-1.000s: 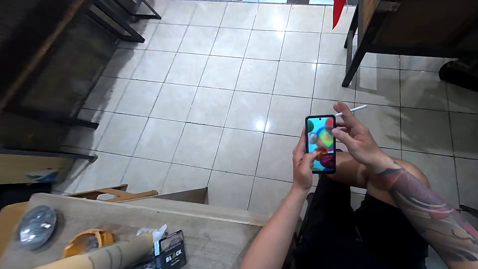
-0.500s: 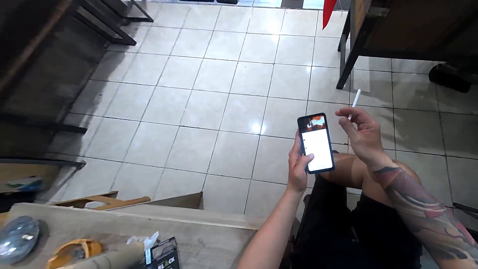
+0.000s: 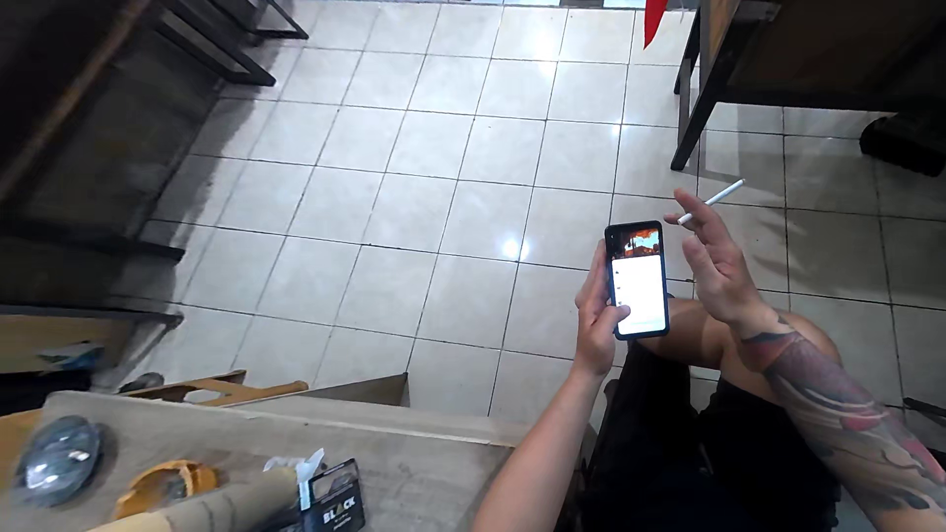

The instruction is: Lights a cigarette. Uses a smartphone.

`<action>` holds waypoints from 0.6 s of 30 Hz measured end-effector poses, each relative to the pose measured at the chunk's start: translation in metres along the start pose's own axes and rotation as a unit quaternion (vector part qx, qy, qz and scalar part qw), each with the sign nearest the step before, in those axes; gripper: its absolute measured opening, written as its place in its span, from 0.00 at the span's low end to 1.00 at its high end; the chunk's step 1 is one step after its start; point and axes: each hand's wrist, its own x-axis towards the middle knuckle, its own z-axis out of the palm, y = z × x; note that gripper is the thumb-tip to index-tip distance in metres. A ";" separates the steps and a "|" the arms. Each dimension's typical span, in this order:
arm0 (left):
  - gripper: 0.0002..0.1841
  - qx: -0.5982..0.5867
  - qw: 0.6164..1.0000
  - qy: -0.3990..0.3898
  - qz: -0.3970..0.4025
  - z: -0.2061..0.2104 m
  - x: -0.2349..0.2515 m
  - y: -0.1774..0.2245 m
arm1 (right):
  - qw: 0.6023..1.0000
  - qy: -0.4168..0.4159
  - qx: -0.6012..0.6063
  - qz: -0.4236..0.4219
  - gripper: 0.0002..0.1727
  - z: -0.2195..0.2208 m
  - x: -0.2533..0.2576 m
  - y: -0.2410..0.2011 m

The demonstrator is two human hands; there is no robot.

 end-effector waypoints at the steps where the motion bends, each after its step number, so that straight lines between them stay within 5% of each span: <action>1: 0.42 -0.002 1.000 0.003 -0.002 0.000 0.000 0.000 | 1.000 -0.001 0.001 -0.002 0.33 0.000 0.000 -0.001; 18: 0.41 -0.024 1.000 0.009 0.005 0.001 0.000 0.002 | 0.998 0.006 0.031 0.048 0.32 0.001 -0.001 -0.003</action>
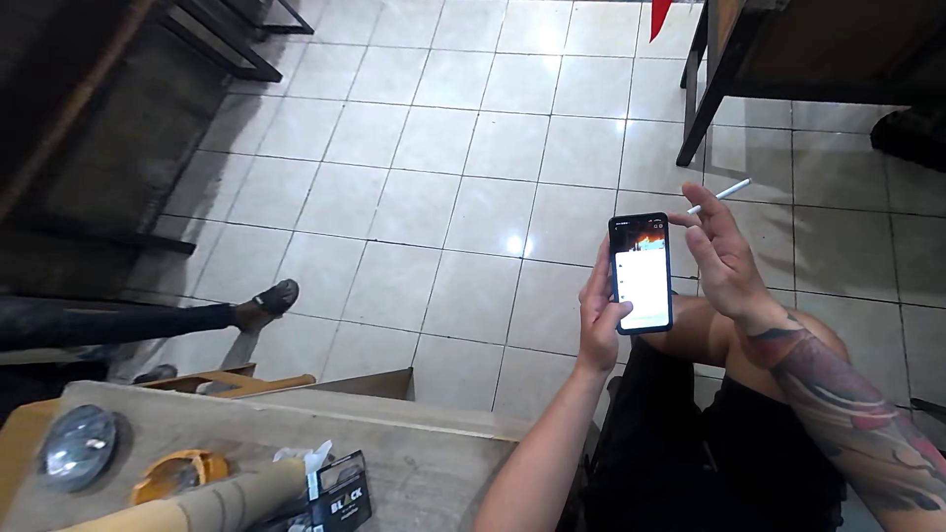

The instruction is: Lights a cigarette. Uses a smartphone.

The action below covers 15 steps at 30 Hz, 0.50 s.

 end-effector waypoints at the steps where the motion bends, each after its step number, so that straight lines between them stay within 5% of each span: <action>1: 0.41 0.000 1.000 0.000 0.000 0.000 0.000 0.000 | 1.000 0.001 0.008 0.003 0.32 0.000 0.000 0.000; 15: 0.41 0.012 1.000 -0.006 0.007 0.001 -0.001 0.000 | 0.997 0.011 0.072 0.028 0.34 -0.002 0.000 0.003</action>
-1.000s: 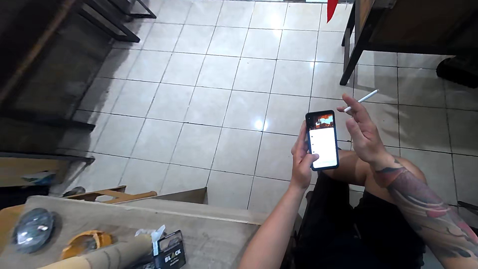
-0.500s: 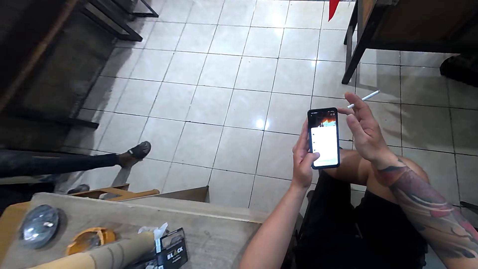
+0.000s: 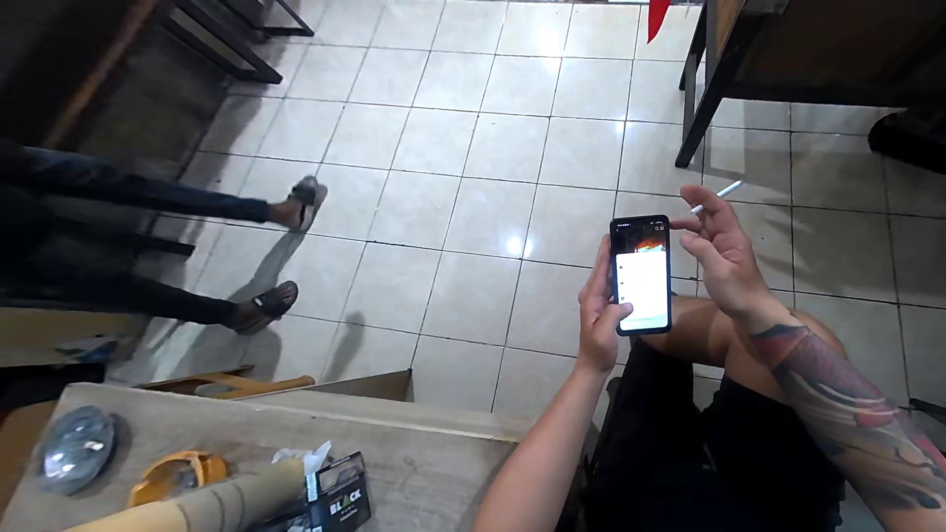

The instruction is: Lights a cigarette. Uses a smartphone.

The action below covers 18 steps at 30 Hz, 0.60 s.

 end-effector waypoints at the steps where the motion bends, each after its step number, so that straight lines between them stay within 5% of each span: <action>1: 0.41 -0.003 1.000 -0.001 0.000 0.000 0.000 0.000 | 1.000 -0.001 0.001 0.001 0.34 0.000 0.000 0.000; 18: 0.42 -0.010 1.000 0.004 0.002 -0.001 0.001 -0.002 | 1.000 0.001 -0.013 0.000 0.33 -0.001 0.001 0.000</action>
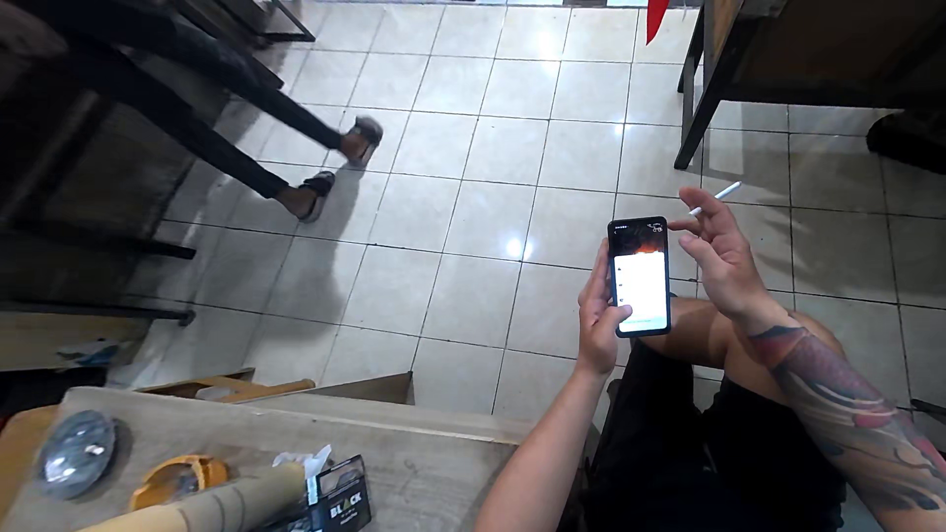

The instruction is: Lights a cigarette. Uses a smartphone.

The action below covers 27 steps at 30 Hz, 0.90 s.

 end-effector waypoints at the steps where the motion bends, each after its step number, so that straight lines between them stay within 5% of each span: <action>1: 0.42 0.000 1.000 0.001 -0.001 0.000 0.000 0.000 | 1.000 0.002 0.000 -0.002 0.32 0.000 0.000 0.000; 27: 0.39 -0.032 0.999 0.030 -0.005 -0.002 -0.001 0.004 | 0.996 0.066 0.029 -0.047 0.19 -0.009 0.000 0.003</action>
